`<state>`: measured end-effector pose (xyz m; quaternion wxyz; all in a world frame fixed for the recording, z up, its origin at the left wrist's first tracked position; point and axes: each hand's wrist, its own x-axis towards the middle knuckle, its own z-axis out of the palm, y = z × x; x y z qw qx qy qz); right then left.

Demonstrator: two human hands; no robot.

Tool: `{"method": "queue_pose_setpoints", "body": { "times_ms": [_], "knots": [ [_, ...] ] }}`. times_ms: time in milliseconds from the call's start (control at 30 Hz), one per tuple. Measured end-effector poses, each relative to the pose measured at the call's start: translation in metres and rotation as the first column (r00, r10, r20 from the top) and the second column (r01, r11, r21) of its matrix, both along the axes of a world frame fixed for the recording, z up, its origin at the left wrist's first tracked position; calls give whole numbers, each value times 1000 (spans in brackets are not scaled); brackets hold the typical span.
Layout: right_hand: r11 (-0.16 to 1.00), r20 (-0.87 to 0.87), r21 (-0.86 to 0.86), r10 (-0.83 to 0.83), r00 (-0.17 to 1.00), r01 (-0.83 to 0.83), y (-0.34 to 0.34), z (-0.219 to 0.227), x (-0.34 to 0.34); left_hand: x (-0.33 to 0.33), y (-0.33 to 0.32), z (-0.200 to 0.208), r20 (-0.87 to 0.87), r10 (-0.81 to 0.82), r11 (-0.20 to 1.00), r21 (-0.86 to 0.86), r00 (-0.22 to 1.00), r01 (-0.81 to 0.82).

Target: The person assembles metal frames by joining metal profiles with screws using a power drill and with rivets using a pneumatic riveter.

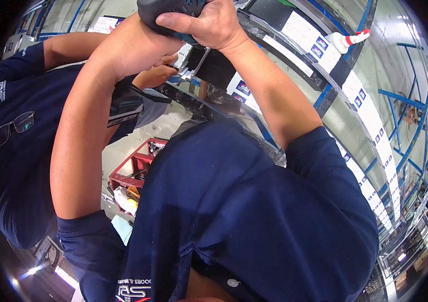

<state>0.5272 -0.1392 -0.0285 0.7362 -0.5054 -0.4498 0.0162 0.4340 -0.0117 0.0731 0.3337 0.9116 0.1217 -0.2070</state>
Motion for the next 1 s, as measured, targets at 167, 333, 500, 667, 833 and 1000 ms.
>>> {"method": "queue_pose_setpoints", "body": {
  "times_ms": [167, 333, 500, 667, 833, 1000],
  "knots": [
    [997, -68, 54, 59, 996, -55, 6, -6, 7, -4, 4, -2, 74, 17, 999, 50, 997, -21],
    [995, -263, -25, 87, 961, -97, 6, -1, -5, -9, 17, -4, 123, -16, 999, -27, 992, 19],
    [995, -267, -90, 5, 964, -30, 4, -4, -9, -7, 18, 18, -102, -66, 997, 26, 993, 69],
    [992, -223, -93, -99, 970, 80, 15, -8, -14, -8, 29, 1, 401, -3, 979, -185, 916, 85],
    [979, -163, -167, -144, 976, 117, -1, -37, -3, 7, 26, 2, 143, -101, 993, -51, 985, 109],
    [983, -218, -126, -157, 963, 132, 2, -43, -5, 8, 27, 3, -141, -124, 986, 91, 982, 137]
  ]
}}
